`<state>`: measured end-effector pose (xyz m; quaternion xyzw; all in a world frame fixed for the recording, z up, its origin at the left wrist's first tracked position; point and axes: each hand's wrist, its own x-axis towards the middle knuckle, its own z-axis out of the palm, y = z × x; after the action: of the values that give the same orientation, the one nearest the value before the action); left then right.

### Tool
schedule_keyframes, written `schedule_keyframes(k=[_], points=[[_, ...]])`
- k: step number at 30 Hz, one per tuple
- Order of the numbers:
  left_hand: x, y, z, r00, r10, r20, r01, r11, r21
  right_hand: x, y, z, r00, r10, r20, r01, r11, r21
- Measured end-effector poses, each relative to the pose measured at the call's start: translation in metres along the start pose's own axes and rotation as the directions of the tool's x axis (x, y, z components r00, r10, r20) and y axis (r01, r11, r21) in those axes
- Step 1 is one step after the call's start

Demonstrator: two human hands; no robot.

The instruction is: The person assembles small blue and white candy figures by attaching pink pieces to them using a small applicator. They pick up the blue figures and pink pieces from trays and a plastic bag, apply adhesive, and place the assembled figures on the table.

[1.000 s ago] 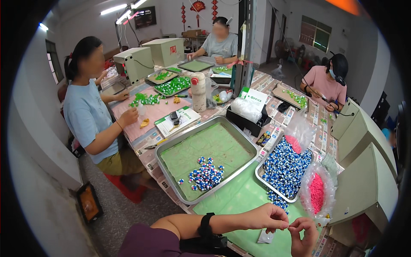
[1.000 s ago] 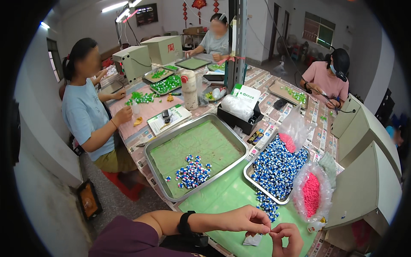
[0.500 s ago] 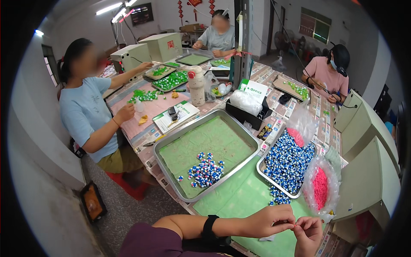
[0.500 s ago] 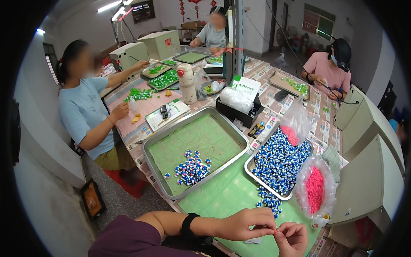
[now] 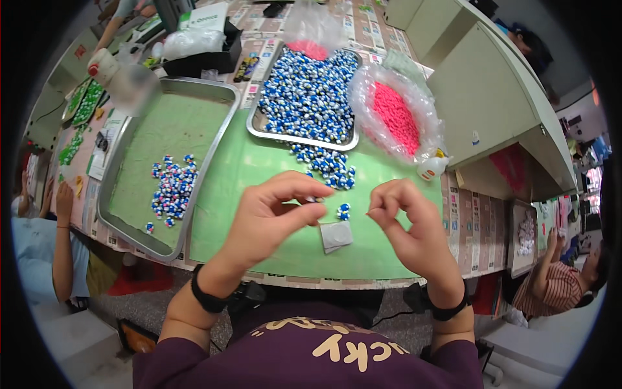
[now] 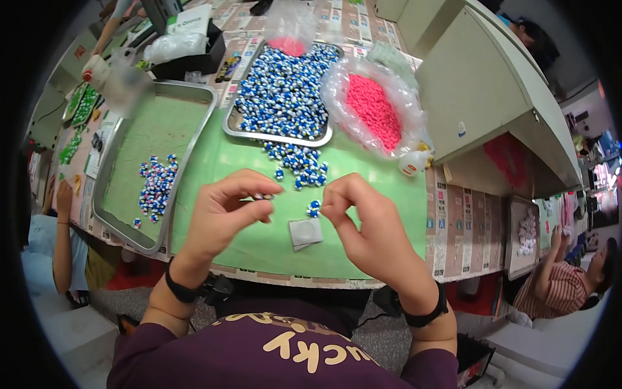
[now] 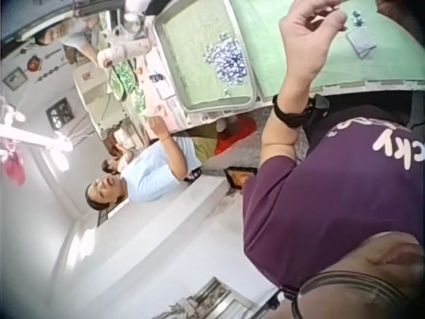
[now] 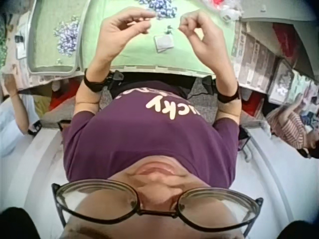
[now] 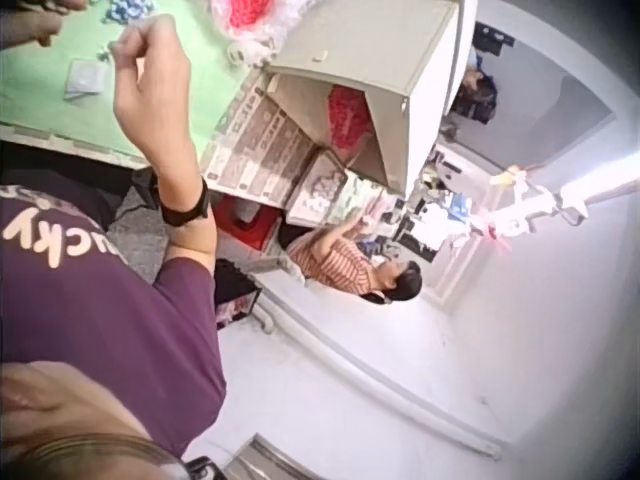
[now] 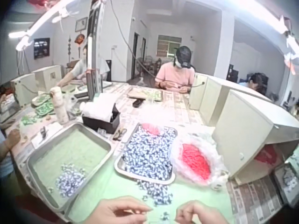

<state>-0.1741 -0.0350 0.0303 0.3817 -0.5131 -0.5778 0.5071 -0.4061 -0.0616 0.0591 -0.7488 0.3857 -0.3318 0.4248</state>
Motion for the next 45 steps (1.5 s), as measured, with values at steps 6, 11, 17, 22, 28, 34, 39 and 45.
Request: schedule_keyframes(k=[6, 11, 17, 22, 28, 34, 39, 45], points=[[-0.014, -0.008, -0.025, 0.994, -0.087, -0.063, 0.084, 0.995, -0.051, -0.001, 0.019, 0.021, 0.981, -0.047, 0.187, 0.096, 0.961, -0.261], [-0.021, -0.009, -0.03, 0.988, -0.115, -0.103, 0.094, 0.978, -0.185, 0.004, 0.023, 0.031, 0.974, -0.026, 0.226, 0.101, 0.94, -0.327], [-0.021, -0.012, -0.027, 0.987, -0.128, -0.101, 0.102, 0.967, -0.234, 0.007, 0.026, 0.032, 0.974, 0.006, 0.227, 0.084, 0.921, -0.381], [-0.021, -0.014, -0.026, 0.988, -0.135, -0.076, 0.108, 0.952, -0.287, 0.007, 0.024, 0.032, 0.975, 0.042, 0.217, 0.044, 0.926, -0.374], [-0.019, -0.014, -0.017, 0.987, -0.152, -0.049, 0.125, 0.929, -0.349, 0.005, 0.012, 0.027, 0.979, 0.12, 0.164, -0.087, 0.977, -0.195], [-0.017, -0.012, -0.01, 0.989, -0.146, -0.005, 0.137, 0.937, -0.321, 0.001, 0.001, 0.018, 0.993, 0.113, 0.014, -0.114, 0.977, 0.179], [-0.013, -0.009, -0.003, 0.984, -0.179, 0.0, 0.168, 0.924, -0.344, -0.002, -0.004, 0.021, 0.995, 0.092, -0.027, -0.075, 0.923, 0.378], [-0.014, -0.012, 0.009, 0.994, -0.097, -0.058, 0.076, 0.955, -0.286, 0.004, -0.01, 0.036, 0.992, -0.064, -0.104, 0.096, 0.937, 0.335]])
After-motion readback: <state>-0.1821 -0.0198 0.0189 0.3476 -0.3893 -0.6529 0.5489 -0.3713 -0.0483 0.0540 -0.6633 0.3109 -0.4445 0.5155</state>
